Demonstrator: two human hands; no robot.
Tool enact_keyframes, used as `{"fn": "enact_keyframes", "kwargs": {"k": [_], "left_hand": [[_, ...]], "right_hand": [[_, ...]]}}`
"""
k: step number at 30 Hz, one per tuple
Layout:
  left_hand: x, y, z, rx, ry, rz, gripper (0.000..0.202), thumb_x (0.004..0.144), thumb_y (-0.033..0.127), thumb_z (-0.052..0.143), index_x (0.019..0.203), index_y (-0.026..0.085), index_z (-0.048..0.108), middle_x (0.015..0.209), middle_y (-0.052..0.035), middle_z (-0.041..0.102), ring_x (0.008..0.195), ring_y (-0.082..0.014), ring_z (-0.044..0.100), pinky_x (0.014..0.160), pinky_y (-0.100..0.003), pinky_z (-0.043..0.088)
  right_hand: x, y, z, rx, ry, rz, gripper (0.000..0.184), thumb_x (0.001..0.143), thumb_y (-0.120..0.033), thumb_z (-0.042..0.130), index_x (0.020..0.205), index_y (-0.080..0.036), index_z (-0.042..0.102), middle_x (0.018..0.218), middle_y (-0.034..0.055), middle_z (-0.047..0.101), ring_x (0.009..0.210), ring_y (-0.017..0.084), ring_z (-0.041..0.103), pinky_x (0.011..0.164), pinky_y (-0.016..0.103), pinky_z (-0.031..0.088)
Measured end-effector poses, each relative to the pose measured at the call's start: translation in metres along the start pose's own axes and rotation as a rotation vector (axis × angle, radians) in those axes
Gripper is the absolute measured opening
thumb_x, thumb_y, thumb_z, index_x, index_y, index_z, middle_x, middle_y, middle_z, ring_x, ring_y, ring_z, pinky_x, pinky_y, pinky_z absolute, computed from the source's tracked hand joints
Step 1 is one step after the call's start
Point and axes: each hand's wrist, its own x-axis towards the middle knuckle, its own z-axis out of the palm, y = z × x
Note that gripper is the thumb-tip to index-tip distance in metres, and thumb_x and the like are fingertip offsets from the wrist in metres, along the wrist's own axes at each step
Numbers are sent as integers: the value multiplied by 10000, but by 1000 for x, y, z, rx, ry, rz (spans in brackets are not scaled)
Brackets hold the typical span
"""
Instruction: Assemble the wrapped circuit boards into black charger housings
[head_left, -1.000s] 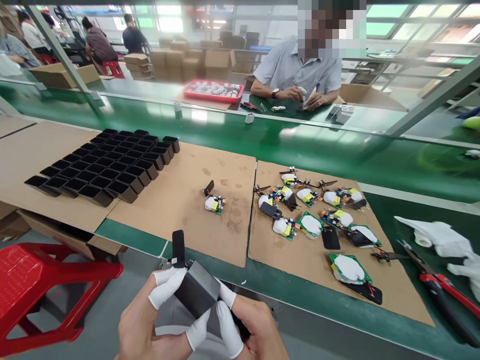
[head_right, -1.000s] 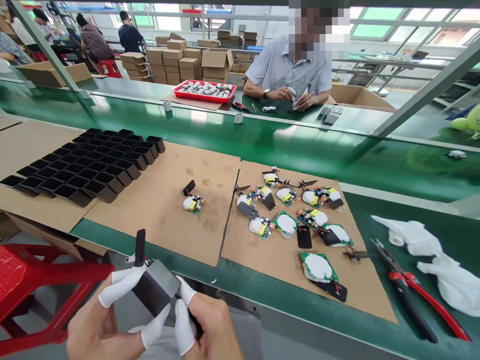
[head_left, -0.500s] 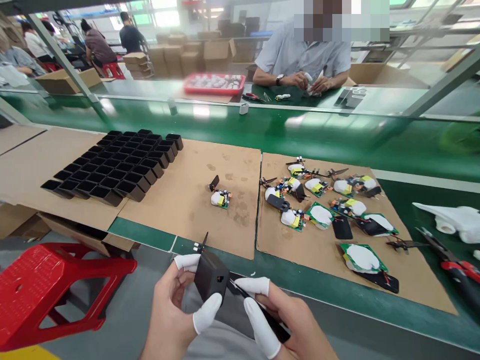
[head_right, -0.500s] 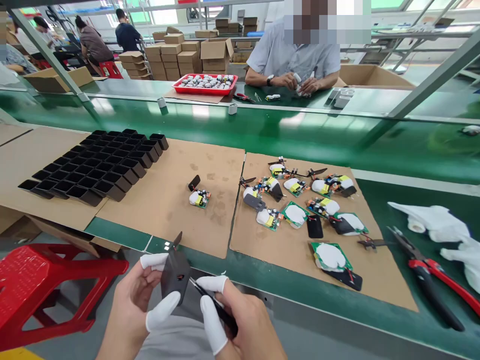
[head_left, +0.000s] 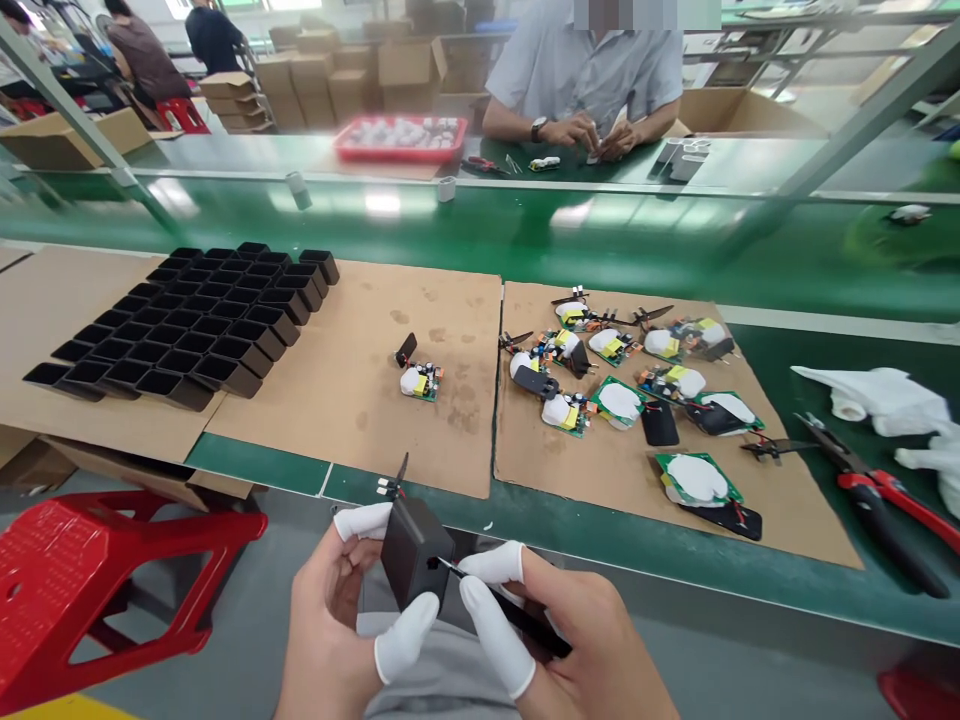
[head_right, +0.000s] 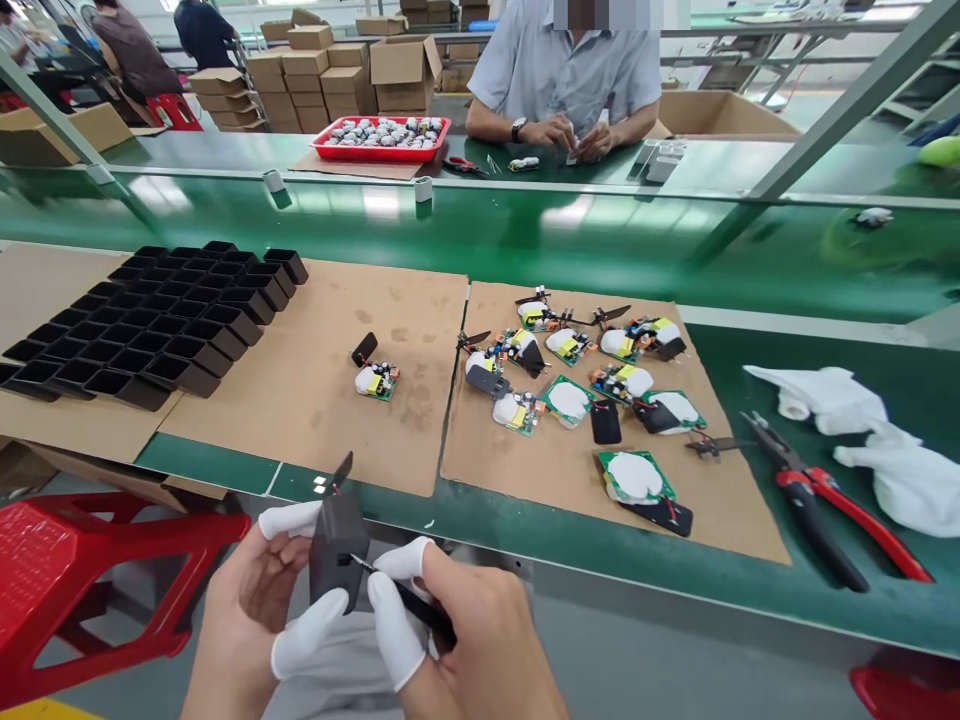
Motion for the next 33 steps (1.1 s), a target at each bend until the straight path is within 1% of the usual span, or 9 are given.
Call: {"fn": "enact_keyframes", "kwargs": {"k": [2, 5, 9, 13, 18, 23, 26, 30, 33], "left_hand": [[-3, 1, -1, 154, 13, 128, 629, 759, 228, 1037, 1342, 232, 800, 1126, -69, 884, 1006, -236, 870, 952, -279, 734], [-5, 4, -1, 345, 28, 325, 592, 820, 235, 990, 1372, 241, 776, 1204, -83, 887, 1041, -255, 884, 969, -313, 747], [-6, 6, 1, 540, 112, 550, 526, 867, 252, 952, 1359, 215, 768, 1151, -83, 863, 960, -239, 872, 863, -289, 759], [-4, 5, -3, 670, 139, 694, 513, 878, 229, 936, 1357, 184, 759, 1159, -93, 850, 938, -219, 870, 842, -261, 755], [-2, 6, -8, 635, 149, 734, 477, 870, 198, 943, 1318, 179, 783, 1121, -82, 859, 937, -227, 864, 840, -277, 752], [-4, 13, -11, 592, 139, 600, 589, 806, 241, 1016, 1352, 250, 795, 1133, -62, 875, 930, -256, 856, 851, -333, 745], [-6, 15, -13, 546, 133, 573, 618, 768, 241, 1045, 1337, 278, 807, 1152, -54, 883, 957, -272, 853, 885, -353, 729], [-6, 12, -18, 558, 134, 569, 643, 754, 231, 1054, 1346, 275, 807, 1158, -62, 877, 961, -280, 843, 920, -376, 709], [-6, 9, -18, 573, 96, 580, 667, 757, 211, 1049, 1371, 286, 799, 1181, -55, 867, 966, -261, 837, 912, -343, 696]], "right_hand": [[1, 0, 0, -7, -23, 9, 261, 1137, -300, 578, 942, -260, 746, 761, -34, 722, 646, 131, 495, 601, 255, 386], [1, 5, -1, -104, -64, 27, 195, 1117, -310, 603, 988, -256, 739, 767, -30, 720, 646, 135, 524, 581, 266, 358], [3, 8, -1, -243, -140, 85, 194, 1105, -317, 558, 984, -260, 697, 704, -37, 672, 608, 162, 480, 571, 298, 330], [10, 1, 1, -69, -214, 121, 322, 1151, -337, 509, 967, -241, 756, 730, -16, 687, 676, 167, 557, 623, 268, 410], [12, 1, 8, 105, -185, 116, 404, 1174, -446, 562, 1018, -182, 826, 739, -17, 658, 692, 143, 507, 640, 237, 441], [10, 7, 17, 122, -183, 105, 452, 1136, -484, 621, 830, -184, 765, 671, -43, 506, 632, 129, 373, 587, 254, 387], [9, 8, 20, 142, -178, 108, 487, 1127, -498, 615, 764, -188, 713, 671, -45, 462, 650, 134, 359, 590, 259, 383], [9, 8, 19, 133, -180, 110, 478, 1142, -476, 599, 777, -187, 711, 667, -49, 466, 646, 127, 367, 597, 257, 382], [9, 7, 17, 119, -170, 107, 413, 1153, -443, 589, 900, -184, 788, 698, -36, 584, 666, 135, 453, 611, 248, 419]]}}
